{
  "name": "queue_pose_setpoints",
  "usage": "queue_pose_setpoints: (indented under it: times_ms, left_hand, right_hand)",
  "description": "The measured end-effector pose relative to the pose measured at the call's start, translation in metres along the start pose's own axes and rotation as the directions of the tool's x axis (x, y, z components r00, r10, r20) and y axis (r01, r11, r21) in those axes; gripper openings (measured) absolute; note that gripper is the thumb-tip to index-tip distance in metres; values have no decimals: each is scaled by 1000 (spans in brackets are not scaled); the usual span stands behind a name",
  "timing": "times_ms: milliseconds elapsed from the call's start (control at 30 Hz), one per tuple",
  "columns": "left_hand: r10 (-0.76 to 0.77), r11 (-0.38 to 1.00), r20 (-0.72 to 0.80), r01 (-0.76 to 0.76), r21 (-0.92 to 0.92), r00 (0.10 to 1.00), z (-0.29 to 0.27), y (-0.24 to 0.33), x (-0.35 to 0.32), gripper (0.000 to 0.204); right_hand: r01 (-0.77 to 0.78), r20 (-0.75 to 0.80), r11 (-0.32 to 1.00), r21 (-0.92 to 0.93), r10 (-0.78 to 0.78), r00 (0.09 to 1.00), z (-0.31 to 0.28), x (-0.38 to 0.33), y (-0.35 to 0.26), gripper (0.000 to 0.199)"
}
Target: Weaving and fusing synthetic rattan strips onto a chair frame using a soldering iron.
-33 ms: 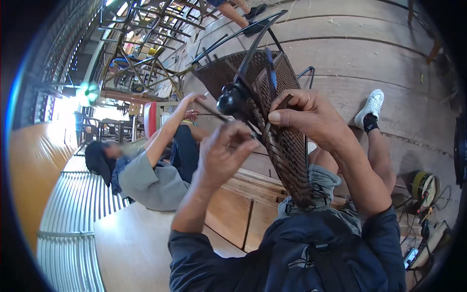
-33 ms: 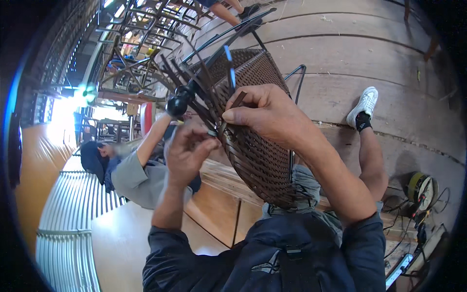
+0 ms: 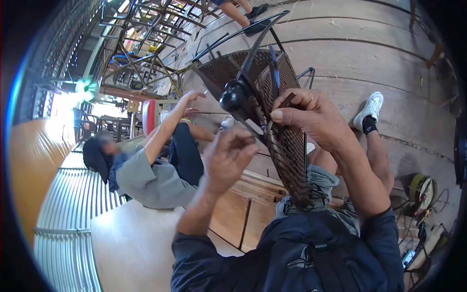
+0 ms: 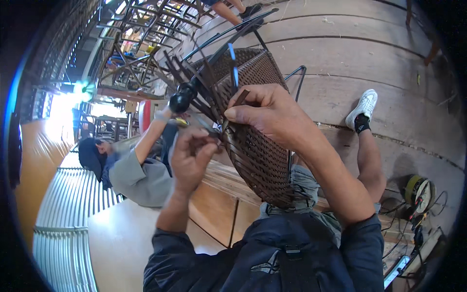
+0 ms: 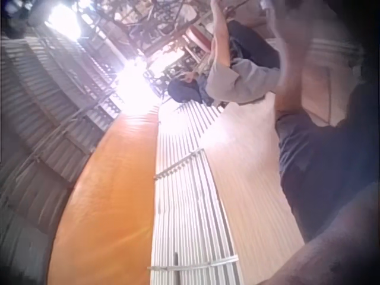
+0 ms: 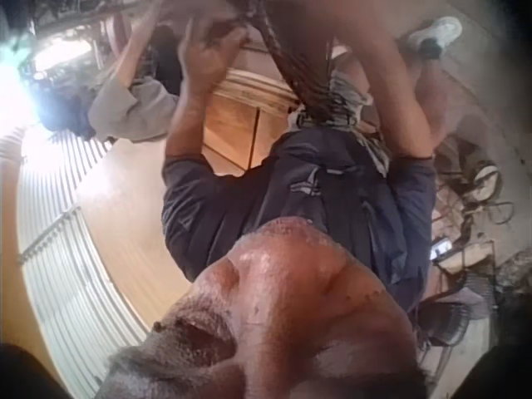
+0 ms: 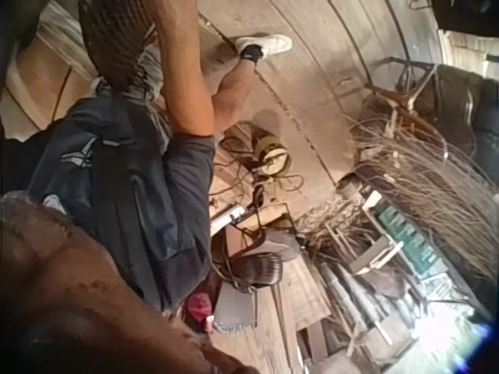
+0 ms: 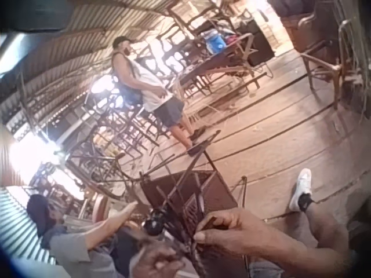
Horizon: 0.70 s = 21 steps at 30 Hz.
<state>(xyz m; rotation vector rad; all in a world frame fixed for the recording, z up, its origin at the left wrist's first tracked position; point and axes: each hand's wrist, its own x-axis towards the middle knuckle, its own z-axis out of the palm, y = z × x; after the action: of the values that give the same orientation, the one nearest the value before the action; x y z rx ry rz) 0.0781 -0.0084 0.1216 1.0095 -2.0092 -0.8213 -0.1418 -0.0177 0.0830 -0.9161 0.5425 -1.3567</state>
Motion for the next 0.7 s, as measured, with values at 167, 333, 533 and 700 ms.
queue_pose_setpoints:
  times_ms: [167, 333, 533, 700]
  left_hand:
    - [-106, 972, -159, 68, -224, 982, 49, -15, -67, 19]
    - [503, 838, -98, -457, 298, 858, 19, -5, -23, 31]
    - [246, 861, 527, -433, 266, 814, -27, 15, 62, 38]
    - [276, 905, 618, -415, 90, 736, -28, 9, 82, 40]
  right_hand:
    - [6, -111, 967, -254, -35, 993, 8, -8, -6, 9]
    - [22, -116, 974, -224, -49, 992, 10, -6, -4, 9]
    - [-75, -110, 980, -187, 55, 992, 5, 0, -8, 12]
    - [-45, -123, 986, -163, 25, 992, -3, -2, -2, 11]
